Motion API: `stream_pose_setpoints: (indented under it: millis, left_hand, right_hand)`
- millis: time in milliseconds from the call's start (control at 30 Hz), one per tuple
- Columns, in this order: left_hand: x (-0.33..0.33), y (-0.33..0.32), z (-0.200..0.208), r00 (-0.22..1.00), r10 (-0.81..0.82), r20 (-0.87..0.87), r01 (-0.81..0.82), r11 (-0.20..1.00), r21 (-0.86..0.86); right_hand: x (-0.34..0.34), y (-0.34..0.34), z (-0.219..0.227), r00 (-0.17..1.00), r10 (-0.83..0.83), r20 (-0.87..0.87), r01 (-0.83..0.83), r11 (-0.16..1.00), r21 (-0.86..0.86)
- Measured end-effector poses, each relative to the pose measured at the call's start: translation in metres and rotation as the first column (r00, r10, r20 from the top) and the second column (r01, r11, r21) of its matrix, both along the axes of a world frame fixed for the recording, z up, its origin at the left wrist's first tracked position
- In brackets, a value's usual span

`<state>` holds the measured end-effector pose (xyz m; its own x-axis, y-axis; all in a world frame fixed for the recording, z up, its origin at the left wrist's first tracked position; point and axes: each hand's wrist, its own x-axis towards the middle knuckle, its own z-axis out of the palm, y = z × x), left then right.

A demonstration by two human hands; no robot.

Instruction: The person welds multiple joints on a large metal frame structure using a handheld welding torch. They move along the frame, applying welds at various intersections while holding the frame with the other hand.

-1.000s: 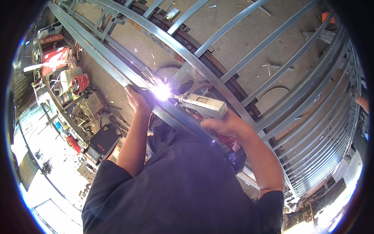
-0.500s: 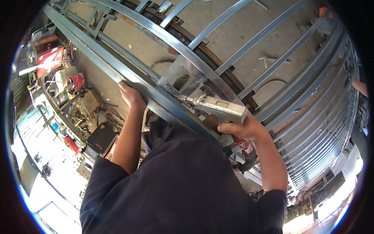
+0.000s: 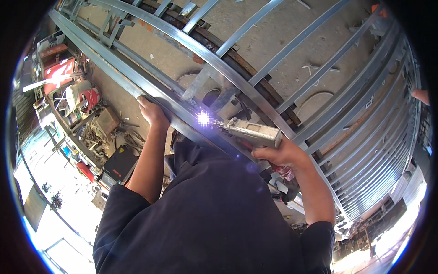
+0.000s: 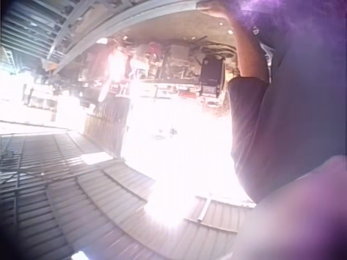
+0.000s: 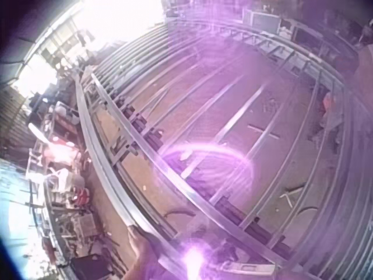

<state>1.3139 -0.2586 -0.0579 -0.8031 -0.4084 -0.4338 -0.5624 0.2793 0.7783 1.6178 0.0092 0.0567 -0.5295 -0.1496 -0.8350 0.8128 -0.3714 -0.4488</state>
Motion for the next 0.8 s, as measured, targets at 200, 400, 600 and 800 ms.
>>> stream_pose_setpoints:
  millis: [200,400,600,800]
  left_hand:
    - [0.001,0.006,0.009,1.0,-0.009,0.014,0.009,0.998,0.055]
    - [-0.002,-0.004,-0.001,0.999,-0.046,0.02,0.045,0.999,0.03]
    - [-0.002,-0.002,-0.001,0.999,-0.045,-0.002,0.045,0.998,0.037]
    - [-0.001,0.005,0.009,0.999,-0.034,-0.001,0.034,0.999,0.038]
  right_hand:
    - [0.006,-0.006,-0.008,0.992,-0.031,-0.125,0.034,0.999,0.017]
    - [0.006,-0.003,-0.008,0.999,0.037,-0.038,-0.036,0.999,0.022]
    - [0.003,-0.001,-0.005,0.995,0.051,-0.081,-0.047,0.998,0.046]
    - [0.007,-0.001,-0.005,0.997,0.038,-0.062,-0.036,0.999,0.023]
